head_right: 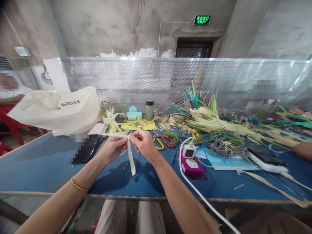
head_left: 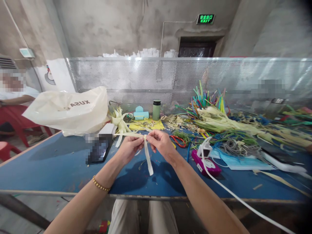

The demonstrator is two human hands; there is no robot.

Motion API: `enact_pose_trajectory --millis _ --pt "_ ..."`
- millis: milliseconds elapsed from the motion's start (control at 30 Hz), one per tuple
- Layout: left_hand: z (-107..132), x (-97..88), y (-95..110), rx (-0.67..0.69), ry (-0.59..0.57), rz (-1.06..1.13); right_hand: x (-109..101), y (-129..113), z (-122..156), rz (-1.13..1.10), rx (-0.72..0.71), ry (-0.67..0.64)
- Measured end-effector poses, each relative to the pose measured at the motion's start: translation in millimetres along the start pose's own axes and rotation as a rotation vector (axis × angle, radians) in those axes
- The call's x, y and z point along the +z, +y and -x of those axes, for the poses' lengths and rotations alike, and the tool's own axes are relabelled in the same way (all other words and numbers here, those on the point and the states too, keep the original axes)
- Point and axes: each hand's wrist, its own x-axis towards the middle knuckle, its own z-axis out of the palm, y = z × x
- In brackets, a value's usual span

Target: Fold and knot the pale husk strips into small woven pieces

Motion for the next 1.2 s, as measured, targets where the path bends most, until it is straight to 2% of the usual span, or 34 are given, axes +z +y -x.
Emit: enact_pose_trajectory --millis 133,467,567,733,967,1067,1200 --pt "-0.8 -2.1 -1.9 0.001 0.007 0.002 0.8 -3.6 1.9 -0.127 0.047 -0.043" --pt "-0.4 -0.1 -1.2 0.02 0.005 0.004 0.1 3.7 -0.8 -0.214 0.084 -0.087" --pt "-0.6 0.0 -1.7 0.021 0.017 -0.003 2.1 6.6 -1.7 -0.216 0.082 -0.06" --pt "-0.8 2.9 -0.5 0.002 0.033 0.033 4.7 7.7 -3.5 -0.127 0.056 0.061" --pt "-1.6 0.2 -3.1 0.042 0.032 -0.049 -1.3 7.7 -5.2 -0.018 0.118 0.092" --pt "-1.4 -2.8 -5.3 0.056 0.012 -0.091 -3.9 4.6 -5.1 -0.022 0.144 0.033" --pt "-1.2 -4.5 -8.3 0.036 -0.023 -0.14 -3.6 -2.6 -3.8 -0.158 0.164 -0.003"
